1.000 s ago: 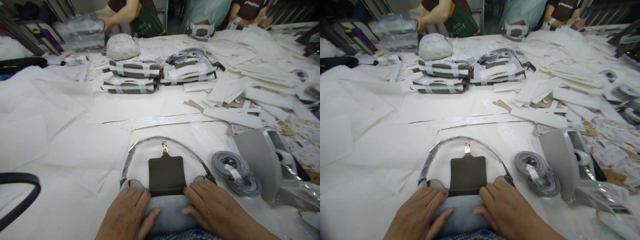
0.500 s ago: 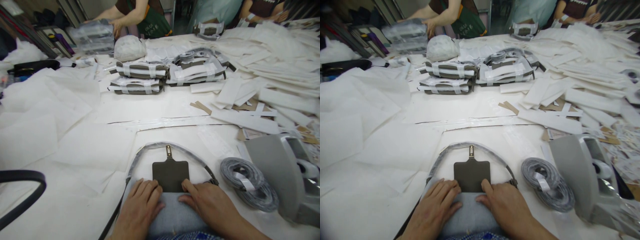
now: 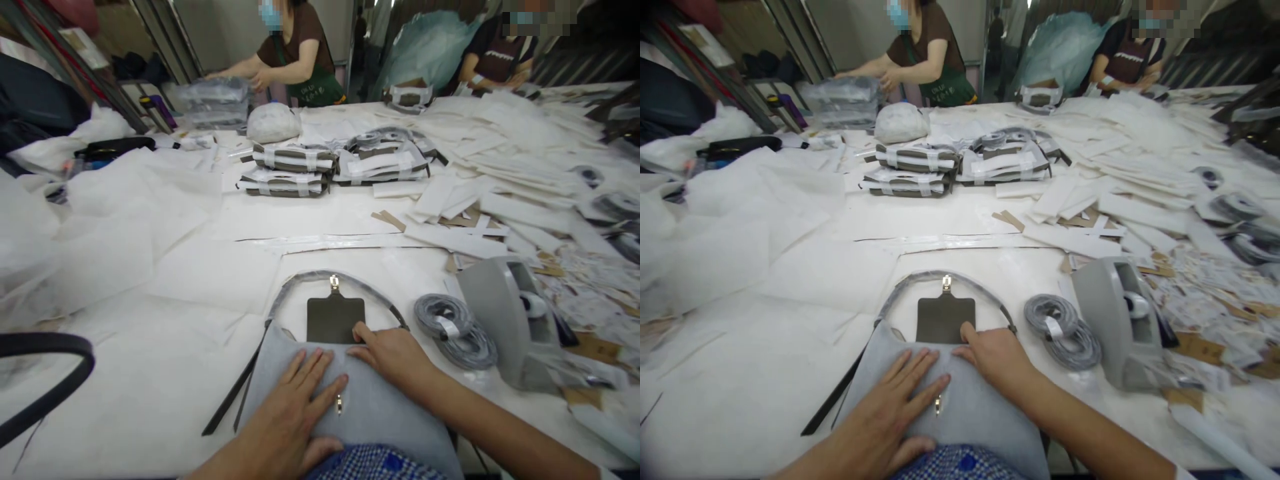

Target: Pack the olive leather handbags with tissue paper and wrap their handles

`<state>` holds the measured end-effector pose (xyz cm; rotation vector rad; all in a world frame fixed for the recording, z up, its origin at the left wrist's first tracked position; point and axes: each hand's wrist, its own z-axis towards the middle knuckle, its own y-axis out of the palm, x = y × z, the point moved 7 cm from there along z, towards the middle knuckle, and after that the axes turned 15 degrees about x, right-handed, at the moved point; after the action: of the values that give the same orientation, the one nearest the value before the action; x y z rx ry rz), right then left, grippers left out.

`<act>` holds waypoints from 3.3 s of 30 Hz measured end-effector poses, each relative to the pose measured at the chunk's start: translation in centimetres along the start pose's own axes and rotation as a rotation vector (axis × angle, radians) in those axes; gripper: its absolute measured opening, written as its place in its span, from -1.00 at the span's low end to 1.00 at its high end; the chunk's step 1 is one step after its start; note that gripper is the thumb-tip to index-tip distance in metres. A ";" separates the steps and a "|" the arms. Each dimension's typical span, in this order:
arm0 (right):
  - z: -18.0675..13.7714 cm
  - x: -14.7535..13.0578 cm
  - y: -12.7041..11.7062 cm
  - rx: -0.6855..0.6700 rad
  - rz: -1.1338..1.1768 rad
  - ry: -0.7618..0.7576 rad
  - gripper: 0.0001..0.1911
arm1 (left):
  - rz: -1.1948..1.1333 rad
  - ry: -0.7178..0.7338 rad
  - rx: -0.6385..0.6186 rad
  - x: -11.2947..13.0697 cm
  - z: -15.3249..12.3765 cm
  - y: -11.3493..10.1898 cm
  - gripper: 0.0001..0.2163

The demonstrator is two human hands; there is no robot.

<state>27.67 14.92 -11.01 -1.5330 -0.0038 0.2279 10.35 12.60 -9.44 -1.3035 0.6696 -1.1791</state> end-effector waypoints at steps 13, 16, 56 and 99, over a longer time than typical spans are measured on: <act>-1.2 -1.0 -0.8 0.059 -0.081 -0.041 -0.62 | -0.026 0.007 0.122 0.4 -0.6 0.2 -0.34; -0.1 -1.0 -2.4 0.156 -0.001 -0.026 -0.65 | -0.002 0.028 0.134 0.6 -0.8 0.4 -0.35; -6.1 -6.2 -0.8 0.385 0.532 -0.368 -0.73 | -0.157 0.352 0.377 2.7 -3.3 -0.5 -0.77; -22.6 12.4 -11.9 1.007 0.036 0.422 -0.69 | -0.030 0.110 0.476 4.1 -4.4 0.4 -0.55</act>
<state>44.78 -5.86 -1.87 -0.5505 0.4142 -0.0777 7.82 7.10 -9.82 -0.8553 0.4116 -1.3425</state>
